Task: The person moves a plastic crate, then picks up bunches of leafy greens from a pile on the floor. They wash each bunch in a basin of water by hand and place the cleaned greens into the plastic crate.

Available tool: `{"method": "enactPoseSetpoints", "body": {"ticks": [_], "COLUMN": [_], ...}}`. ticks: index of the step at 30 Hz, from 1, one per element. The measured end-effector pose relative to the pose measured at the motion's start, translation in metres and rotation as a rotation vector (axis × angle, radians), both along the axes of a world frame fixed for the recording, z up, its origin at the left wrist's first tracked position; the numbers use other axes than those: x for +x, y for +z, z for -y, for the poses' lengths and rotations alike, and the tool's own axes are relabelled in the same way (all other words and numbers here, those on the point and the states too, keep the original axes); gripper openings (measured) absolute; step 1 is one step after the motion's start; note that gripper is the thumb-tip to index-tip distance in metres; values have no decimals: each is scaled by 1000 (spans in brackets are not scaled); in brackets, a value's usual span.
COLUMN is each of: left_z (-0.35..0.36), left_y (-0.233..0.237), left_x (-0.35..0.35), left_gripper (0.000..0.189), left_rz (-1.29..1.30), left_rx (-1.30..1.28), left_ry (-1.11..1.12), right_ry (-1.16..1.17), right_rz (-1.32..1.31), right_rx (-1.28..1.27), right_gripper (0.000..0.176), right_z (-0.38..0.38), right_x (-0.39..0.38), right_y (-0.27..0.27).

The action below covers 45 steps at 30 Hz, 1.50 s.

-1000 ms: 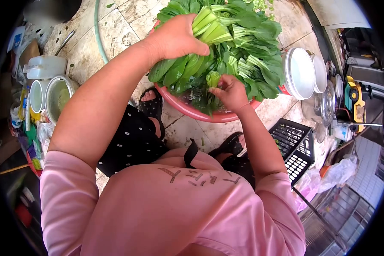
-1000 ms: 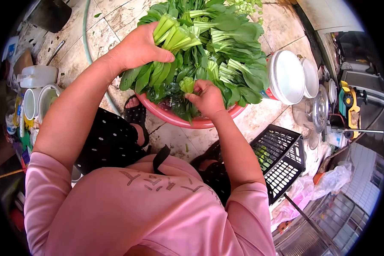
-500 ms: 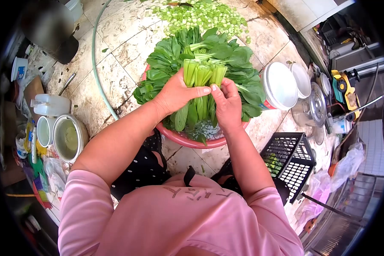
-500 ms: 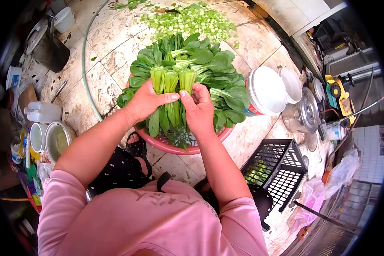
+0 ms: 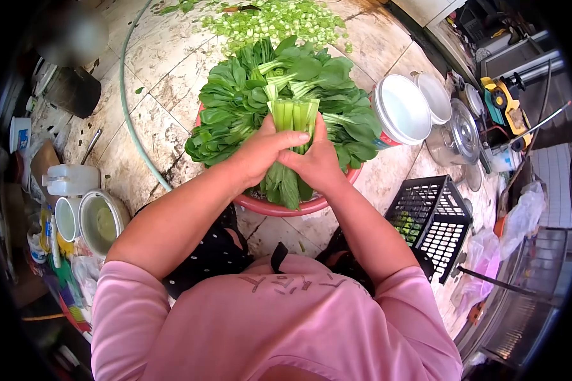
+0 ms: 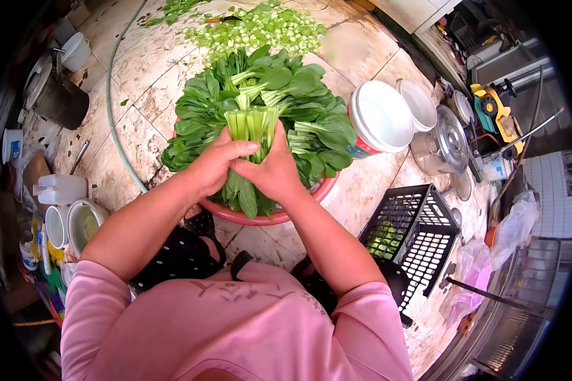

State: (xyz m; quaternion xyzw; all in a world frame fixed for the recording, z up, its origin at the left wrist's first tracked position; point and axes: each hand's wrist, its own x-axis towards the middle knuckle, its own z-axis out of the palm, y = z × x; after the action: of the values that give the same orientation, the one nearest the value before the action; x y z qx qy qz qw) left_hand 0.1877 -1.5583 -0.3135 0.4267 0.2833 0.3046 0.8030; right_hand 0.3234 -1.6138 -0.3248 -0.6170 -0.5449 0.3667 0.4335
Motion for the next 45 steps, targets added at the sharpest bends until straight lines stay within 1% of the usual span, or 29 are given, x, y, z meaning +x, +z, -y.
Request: {"method": "enactPoseSetpoints", "body": {"ticks": [4,6,7,8,9,10,11,12,14,15,16,17,18,20,21,23,24,26,28,29,32,34,38,40,42,43,44,45], "left_z": [7,12,13,13,16,11,11,13,7,2,-3,-7,-10,-13,-13,-15,-14,-7,-2,-1,9,16,24,27,31,33,36,39], "left_y": [2,14,17,20,26,17,15,14,13,5,-1,-7,-12,-16,-21,-35,-40,-45,-50,-53,-51,-50,-46,-43,-40,-40,-39,-38], "left_x": [10,16,18,21,24,25,27,27,26,23,21,19,17,14,14,10,9,12,13,13,21,26,34,38,45,47,52,58], "left_gripper": [78,83,84,85,87,91,91,90,84,78,76,75,74,72,71,69,68,66,64,64,64,66,71,73,75,76,76,76], "left_rz": [-25,-55,-77,-100,-107,-174,-189,-205,-278,-287,-321,-378,-435,-528,-566,-617,-663,-716,-768,-792,-845,-879,-922,-940,-979,-989,-1001,-1012], "left_rx": [83,176,209,245,269,362,345,328,328,314,301,309,321,291,282,280,269,282,290,272,250,236,206,192,160,154,157,151], "left_ry": [-124,-157,-188,-217,-232,-243,-232,-218,-258,-260,-254,-244,-231,-217,-192,-213,-207,-229,-240,-244,-233,-194,-183,-173,-212,-216,-209,-240], "right_ry": [-79,-78,-67,-111,-60,-6,-19,-54,-78,-105,-130,-201,-266,-403,-457,-550,-580,-564,-508,-481,-396,-339,-250,-183,-113,-66,34,72], "right_rz": [33,162,170,176,227,277,372,374,579,668,728,849,946,1055,1149,1226,1138,1169,1161,1134,1094,1046,1009,950,947,916,877,854], "right_rx": [5,76,87,85,97,108,147,143,143,209,166,204,182,-16,-65,-206,-354,-560,-627,-714,-752,-733,-662,-659,-656,-670,-801,-891], "right_gripper": [103,101,99,99,101,103,104,104,103,100,96,93,92,91,92,93,93,93,93,93,93,94,94,94,91,93,94,95], "right_z": [8,10,13,18,24,32,40,49,73,89,109,129,154,206,234,288,309,340,364,365,361,351,322,306,296,294,288,284], "right_x": [20,37,47,58,69,81,94,110,149,172,194,224,251,296,318,354,365,381,398,400,415,430,460,475,486,489,488,484], "right_y": [2,10,17,28,41,50,57,63,74,80,93,86,87,90,85,68,62,39,4,-5,-42,-63,-103,-119,-145,-160,-172,-185]}}
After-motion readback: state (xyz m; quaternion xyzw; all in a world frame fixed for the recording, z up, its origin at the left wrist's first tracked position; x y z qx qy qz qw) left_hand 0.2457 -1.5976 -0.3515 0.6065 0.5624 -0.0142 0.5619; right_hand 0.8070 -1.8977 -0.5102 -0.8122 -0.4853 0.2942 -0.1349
